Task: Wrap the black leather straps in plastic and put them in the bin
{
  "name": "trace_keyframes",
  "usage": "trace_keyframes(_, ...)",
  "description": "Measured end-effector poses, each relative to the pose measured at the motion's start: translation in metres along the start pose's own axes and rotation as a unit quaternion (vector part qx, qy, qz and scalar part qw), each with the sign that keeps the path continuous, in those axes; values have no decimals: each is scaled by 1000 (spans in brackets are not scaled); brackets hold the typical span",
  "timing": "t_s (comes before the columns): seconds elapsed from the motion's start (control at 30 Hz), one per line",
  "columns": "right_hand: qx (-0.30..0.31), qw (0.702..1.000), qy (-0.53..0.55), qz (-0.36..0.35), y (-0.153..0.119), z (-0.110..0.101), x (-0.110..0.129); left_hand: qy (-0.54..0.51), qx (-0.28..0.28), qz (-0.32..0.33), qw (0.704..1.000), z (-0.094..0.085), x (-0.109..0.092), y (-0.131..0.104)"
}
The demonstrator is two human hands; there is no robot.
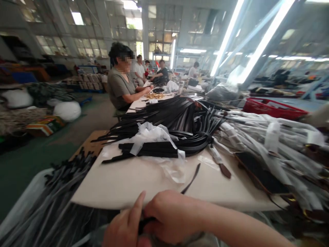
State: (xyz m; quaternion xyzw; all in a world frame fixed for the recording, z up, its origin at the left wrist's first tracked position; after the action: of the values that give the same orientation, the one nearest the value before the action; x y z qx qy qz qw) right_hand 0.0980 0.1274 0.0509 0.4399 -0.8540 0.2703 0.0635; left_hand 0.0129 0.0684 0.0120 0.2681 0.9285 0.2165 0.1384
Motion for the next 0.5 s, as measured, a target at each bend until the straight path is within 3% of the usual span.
trace_keyframes(0.2,-28,995,84,47,-14,-10,-29,71,-2,-72,995,-20,0,0)
trace_keyframes(0.4,-11,990,143,-10,8,3,14,-54,-26,-102,993,-12,-13,16)
trace_keyframes(0.5,-9,991,133,-5,10,1,11,-63,-36,-137,988,-22,0,1)
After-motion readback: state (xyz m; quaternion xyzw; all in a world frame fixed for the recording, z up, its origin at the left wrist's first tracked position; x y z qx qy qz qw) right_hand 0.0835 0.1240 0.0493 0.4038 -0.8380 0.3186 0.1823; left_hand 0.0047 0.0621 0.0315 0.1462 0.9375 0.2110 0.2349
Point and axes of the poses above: each hand's wrist, its own y-axis towards the middle knuckle, its own z-axis out of the palm, x = y × z, the point moved 9 cm from there along y, towards the middle knuckle, and after that the axes turned 14 degrees about z, right-handed, at the moved point
